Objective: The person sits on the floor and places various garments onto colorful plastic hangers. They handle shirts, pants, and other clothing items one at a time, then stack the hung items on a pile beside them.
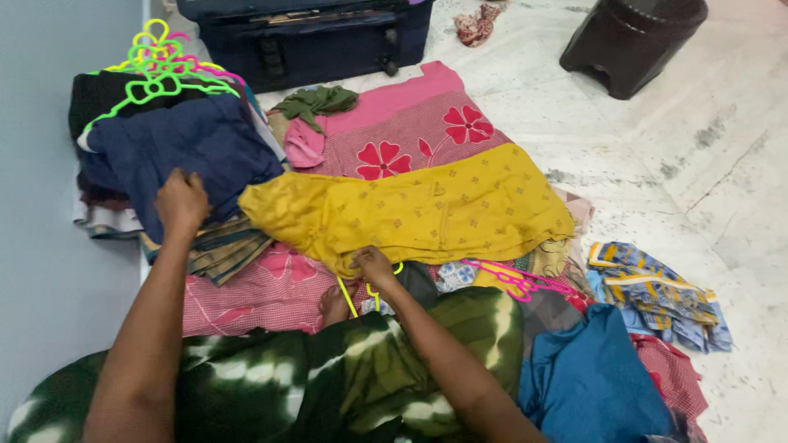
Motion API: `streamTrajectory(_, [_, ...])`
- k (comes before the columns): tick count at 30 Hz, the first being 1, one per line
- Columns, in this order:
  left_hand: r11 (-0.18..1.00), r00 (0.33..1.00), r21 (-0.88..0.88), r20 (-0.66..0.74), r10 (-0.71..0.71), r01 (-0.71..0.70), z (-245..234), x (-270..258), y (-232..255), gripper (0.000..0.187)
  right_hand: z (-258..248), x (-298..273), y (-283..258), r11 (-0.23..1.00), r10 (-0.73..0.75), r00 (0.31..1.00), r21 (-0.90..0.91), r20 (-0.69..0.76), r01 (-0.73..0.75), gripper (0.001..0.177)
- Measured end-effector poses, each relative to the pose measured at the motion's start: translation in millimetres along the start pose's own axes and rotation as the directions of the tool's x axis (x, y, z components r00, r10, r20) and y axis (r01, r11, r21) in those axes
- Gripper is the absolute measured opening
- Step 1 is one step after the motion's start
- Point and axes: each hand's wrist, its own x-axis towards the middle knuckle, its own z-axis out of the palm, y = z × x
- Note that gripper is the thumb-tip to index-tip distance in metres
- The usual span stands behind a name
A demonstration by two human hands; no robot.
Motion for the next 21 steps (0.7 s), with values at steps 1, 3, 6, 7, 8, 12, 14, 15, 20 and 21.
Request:
streamTrajectory(1, [1.000, 1.000, 0.017, -0.010, -0.018, 0.018, 3.9, -4.0, -3.2, 0.038, 0.6, -1.9, -1.3, 0.992, -0.066, 0.997, -0.107, -0.040, 0.062, 0.023])
streamTrajectory(3, [0.998, 0.999, 0.039, -0.006, -0.044, 0.044, 13.9, -22.1, -2.6, 0.046, -3.0, 1.6, -5.4, 0.972, -0.167, 0.981, -0.181, -0.097, 0.147, 0.026])
streamTrajectory(6, [0.995, 0.980, 0.034, 0.174, -0.096, 0.092, 31.9, -54.4, 16.1, 0.065, -18.8, 5.1, -5.0, 0.988, -0.139, 0.989, -0.079, -0.050, 0.135, 0.020])
streamTrajectory(7, [0.993, 0.971, 0.080, 0.217, -0.098, 0.082, 37.7, -67.0, 26.6, 0.070, -22.0, 8.9, -6.3, 0.973, -0.228, 0.973, -0.039, -0.019, 0.227, 0.018])
streamTrajectory(8, [0.994, 0.971, 0.084, 0.225, -0.082, 0.065, 42.3, -79.0, 37.2, 0.073, -23.6, 11.1, -7.4, 0.949, -0.316, 0.949, 0.003, 0.004, 0.316, 0.016])
streamTrajectory(12, [0.999, 0.910, 0.022, 0.412, -0.050, 0.045, 55.5, -106.9, 62.9, 0.092, -33.1, 5.7, -18.4, 0.994, -0.103, 0.995, 0.027, 0.000, 0.103, 0.016])
streamTrajectory(14, [0.997, 0.864, 0.009, 0.500, 0.063, -0.078, 70.3, -124.3, 63.8, 0.102, -31.3, -0.1, -27.0, 0.996, -0.069, 0.998, 0.051, 0.011, 0.068, 0.017])
streamTrajectory(15, [0.990, 0.832, 0.001, 0.543, 0.118, -0.141, 77.1, -132.9, 61.7, 0.109, -32.8, -1.3, -32.8, 0.996, -0.069, 0.998, 0.050, 0.000, 0.069, 0.018])
streamTrajectory(20, [0.819, 0.780, 0.135, 0.422, 0.461, -0.557, 82.2, -181.3, 40.7, 0.103, -30.3, -5.3, -46.6, 0.998, -0.043, 0.999, 0.048, 0.006, 0.042, 0.021])
streamTrajectory(21, [0.749, 0.733, 0.135, 0.376, 0.567, -0.649, 77.4, -185.7, 38.7, 0.102, -33.4, -3.6, -47.9, 0.996, -0.073, 0.997, 0.051, 0.010, 0.072, 0.020])
